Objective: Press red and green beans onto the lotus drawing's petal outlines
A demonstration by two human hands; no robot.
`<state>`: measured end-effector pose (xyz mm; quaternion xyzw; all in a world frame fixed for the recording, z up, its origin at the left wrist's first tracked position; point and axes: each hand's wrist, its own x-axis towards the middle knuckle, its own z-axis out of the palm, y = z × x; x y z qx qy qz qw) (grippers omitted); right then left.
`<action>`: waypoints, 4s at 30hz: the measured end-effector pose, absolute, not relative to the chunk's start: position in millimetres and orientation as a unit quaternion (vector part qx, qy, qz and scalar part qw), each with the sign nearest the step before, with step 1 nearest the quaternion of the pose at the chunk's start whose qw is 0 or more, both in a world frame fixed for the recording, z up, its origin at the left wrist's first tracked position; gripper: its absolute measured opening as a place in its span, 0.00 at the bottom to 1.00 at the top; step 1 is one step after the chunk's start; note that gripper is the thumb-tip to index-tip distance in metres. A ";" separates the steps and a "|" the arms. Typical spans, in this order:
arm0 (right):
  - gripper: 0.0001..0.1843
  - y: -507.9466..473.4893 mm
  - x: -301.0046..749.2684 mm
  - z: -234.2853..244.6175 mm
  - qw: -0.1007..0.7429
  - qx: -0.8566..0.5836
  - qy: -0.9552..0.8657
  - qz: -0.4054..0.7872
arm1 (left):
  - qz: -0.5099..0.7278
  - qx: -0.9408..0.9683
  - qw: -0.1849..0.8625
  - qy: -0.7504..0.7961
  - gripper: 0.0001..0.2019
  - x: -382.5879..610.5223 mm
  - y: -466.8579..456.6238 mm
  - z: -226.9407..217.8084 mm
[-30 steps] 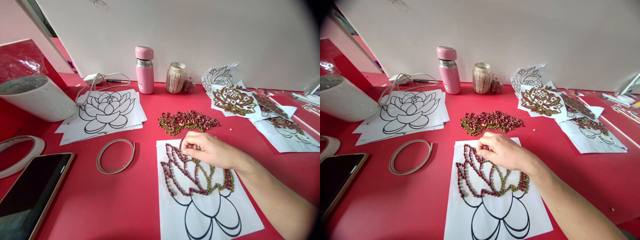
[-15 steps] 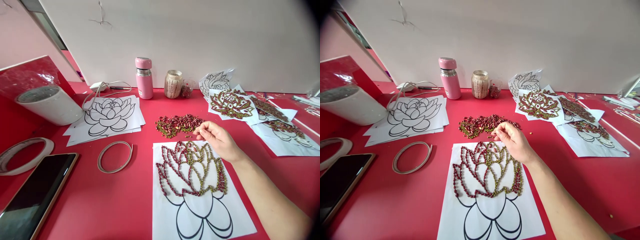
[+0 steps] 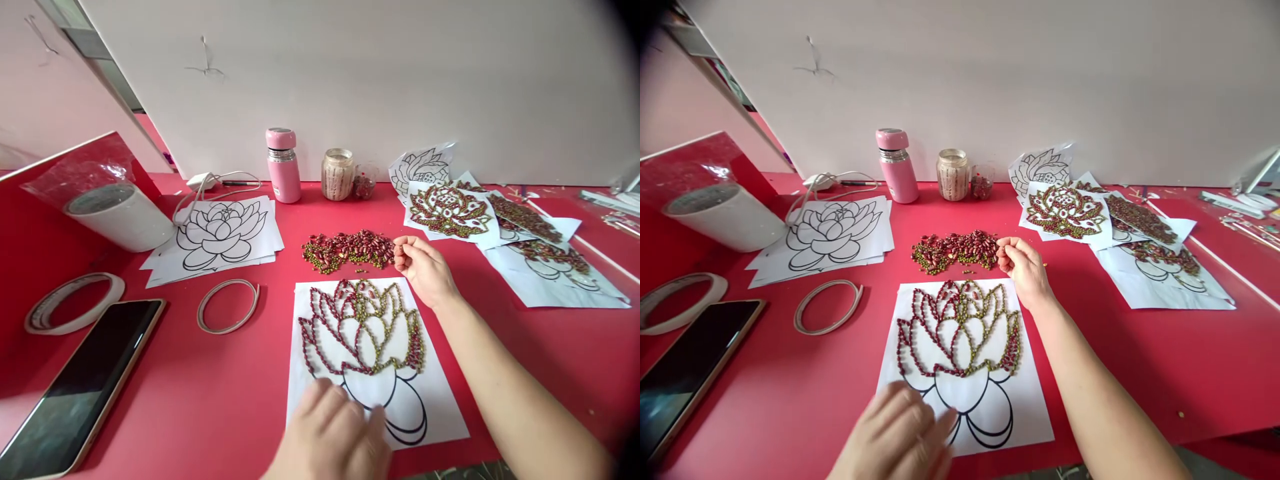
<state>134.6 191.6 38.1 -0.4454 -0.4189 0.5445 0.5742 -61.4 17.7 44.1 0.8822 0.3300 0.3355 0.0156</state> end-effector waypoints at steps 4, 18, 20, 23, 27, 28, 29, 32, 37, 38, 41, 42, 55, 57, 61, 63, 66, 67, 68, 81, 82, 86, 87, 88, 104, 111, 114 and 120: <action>0.08 196.1 139.2 35.1 0.593 -0.455 -0.412 0.521 | 0.346 0.826 0.024 0.444 0.11 -77.3 35.0 50.4; 0.13 203.2 145.1 24.4 0.574 -0.514 -0.467 0.433 | 0.363 0.807 0.027 0.465 0.09 -95.7 71.0 36.2; 0.12 203.4 145.3 22.7 0.564 -0.527 -0.485 0.411 | 0.376 0.807 0.035 0.454 0.10 -97.8 71.2 33.6; 0.12 202.5 144.1 20.9 0.540 -0.542 -0.516 0.386 | 0.393 0.802 0.044 0.447 0.11 -97.9 71.3 33.0; 0.12 200.5 141.1 19.3 0.509 -0.554 -0.560 0.347 | 0.416 0.795 0.059 0.437 0.11 -94.6 72.7 36.1; 0.12 200.2 140.6 19.1 0.502 -0.558 -0.570 0.335 | 0.419 0.793 0.063 0.437 0.11 -93.7 73.2 37.1; 0.12 200.0 140.3 19.0 0.496 -0.562 -0.578 0.323 | 0.423 0.791 0.066 0.437 0.11 -93.1 73.7 38.1; 0.11 199.9 140.5 19.3 0.480 -0.572 -0.598 0.292 | 0.437 0.786 0.067 0.433 0.11 -92.1 74.7 40.5; 0.11 199.8 142.5 20.8 0.466 -0.587 -0.611 0.255 | 0.428 0.788 0.073 0.437 0.14 -93.3 73.3 41.0; 0.11 199.5 142.6 21.0 0.464 -0.590 -0.613 0.248 | 0.427 0.787 0.075 0.439 0.14 -93.7 73.0 40.7; 0.10 198.2 141.9 20.9 0.451 -0.590 -0.628 0.231 | 0.427 0.784 0.080 0.444 0.14 -94.4 73.1 41.1; 0.10 197.7 141.5 20.5 0.442 -0.590 -0.638 0.223 | 0.429 0.782 0.081 0.445 0.14 -94.3 73.5 41.7; 0.08 202.5 141.5 10.5 0.345 -0.565 -0.747 0.070 | 0.417 0.788 0.120 0.436 0.12 -95.3 69.6 46.8; 0.09 203.2 141.3 9.4 0.345 -0.567 -0.745 0.064 | 0.422 0.783 0.121 0.441 0.12 -95.6 69.5 48.1; 0.10 202.9 141.9 7.4 0.344 -0.571 -0.742 0.069 | 0.436 0.775 0.125 0.440 0.12 -95.7 70.5 48.5; 0.10 201.9 142.3 7.6 0.349 -0.569 -0.741 0.079 | 0.442 0.769 0.121 0.445 0.11 -96.7 69.9 48.9; 0.11 199.4 142.4 10.3 0.374 -0.563 -0.732 0.092 | 0.458 0.753 0.110 0.459 0.11 -100.7 66.2 53.1; 0.11 198.3 142.1 11.9 0.386 -0.561 -0.726 0.098 | 0.466 0.748 0.109 0.460 0.12 -102.7 64.7 55.8; 0.11 197.2 141.5 13.7 0.396 -0.560 -0.720 0.105 | 0.473 0.742 0.110 0.462 0.12 -104.9 63.4 59.0; 0.06 188.0 119.2 33.1 0.296 -0.540 -0.764 0.194 | 0.511 0.661 0.080 0.544 0.06 -122.0 106.9 72.0; 0.06 187.7 118.4 33.4 0.282 -0.541 -0.768 0.194 | 0.499 0.665 0.086 0.549 0.06 -122.8 109.3 67.7; 0.06 188.6 116.5 33.6 0.239 -0.552 -0.780 0.175 | 0.437 0.696 0.099 0.561 0.06 -125.3 112.7 53.1; 0.06 189.2 116.1 33.5 0.228 -0.554 -0.782 0.170 | 0.425 0.704 0.102 0.560 0.07 -125.8 112.7 50.9; 0.06 189.7 115.6 33.4 0.218 -0.555 -0.785 0.166 | 0.415 0.709 0.102 0.560 0.07 -126.2 112.7 49.1; 0.06 179.0 101.0 58.1 0.275 -0.514 -0.789 0.194 | 0.328 0.714 0.145 0.601 0.09 -124.4 112.2 38.3; 0.07 156.6 56.8 70.4 0.251 -0.458 -0.807 0.276 | 0.322 0.702 0.171 0.612 0.10 -124.4 110.5 39.6; 0.06 155.4 55.4 59.6 0.232 -0.465 -0.813 0.262 | 0.323 0.696 0.183 0.614 0.10 -124.1 110.5 40.0; 0.07 154.6 58.2 50.6 0.209 -0.469 -0.824 0.241 | 0.326 0.691 0.203 0.613 0.10 -120.9 112.1 40.4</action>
